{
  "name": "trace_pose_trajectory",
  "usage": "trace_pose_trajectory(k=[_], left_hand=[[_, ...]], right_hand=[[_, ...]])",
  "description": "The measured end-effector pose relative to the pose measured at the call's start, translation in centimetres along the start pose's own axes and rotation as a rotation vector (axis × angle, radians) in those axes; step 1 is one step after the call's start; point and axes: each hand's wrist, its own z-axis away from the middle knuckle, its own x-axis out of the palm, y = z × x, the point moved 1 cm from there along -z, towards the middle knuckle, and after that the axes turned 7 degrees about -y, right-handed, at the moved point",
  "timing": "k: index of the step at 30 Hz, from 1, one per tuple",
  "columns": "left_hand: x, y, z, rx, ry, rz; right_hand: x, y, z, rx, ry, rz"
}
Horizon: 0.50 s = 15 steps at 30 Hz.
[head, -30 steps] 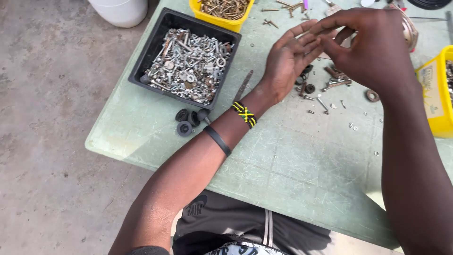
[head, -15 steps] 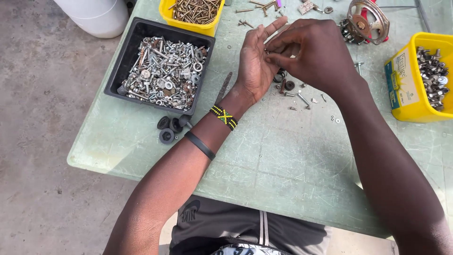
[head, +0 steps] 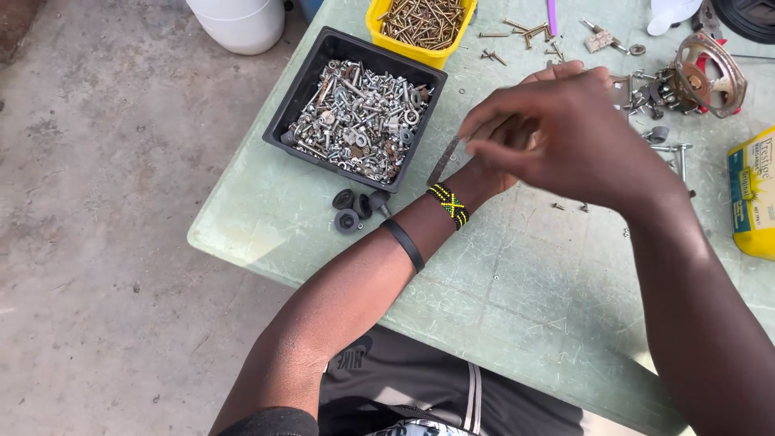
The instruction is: Sorting various small metal hardware components like screws, nuts, and bolts into different storage bins.
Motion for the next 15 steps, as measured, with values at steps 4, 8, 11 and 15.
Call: trace_pose_trajectory(k=[4,8,11,15], left_hand=[[6.0,4.0,-2.6,-0.300,0.419,0.239],[-0.2,0.5,-2.0,-0.135,0.101,0.207],[0.1,1.4,-2.0,-0.135,0.174,0.117],[0.9,1.6,-1.9,-0.136,0.300,-0.018]], right_hand=[[1.5,-1.7,-3.6,-0.005,-0.231,-0.038],[1.1,-2.2,-5.1,-0.228,0.043,0.049],[0.4,-1.8,-4.4,-0.211,0.084,0.088],[-0.8,0.0,-1.0,0.009,0.106,0.146]])
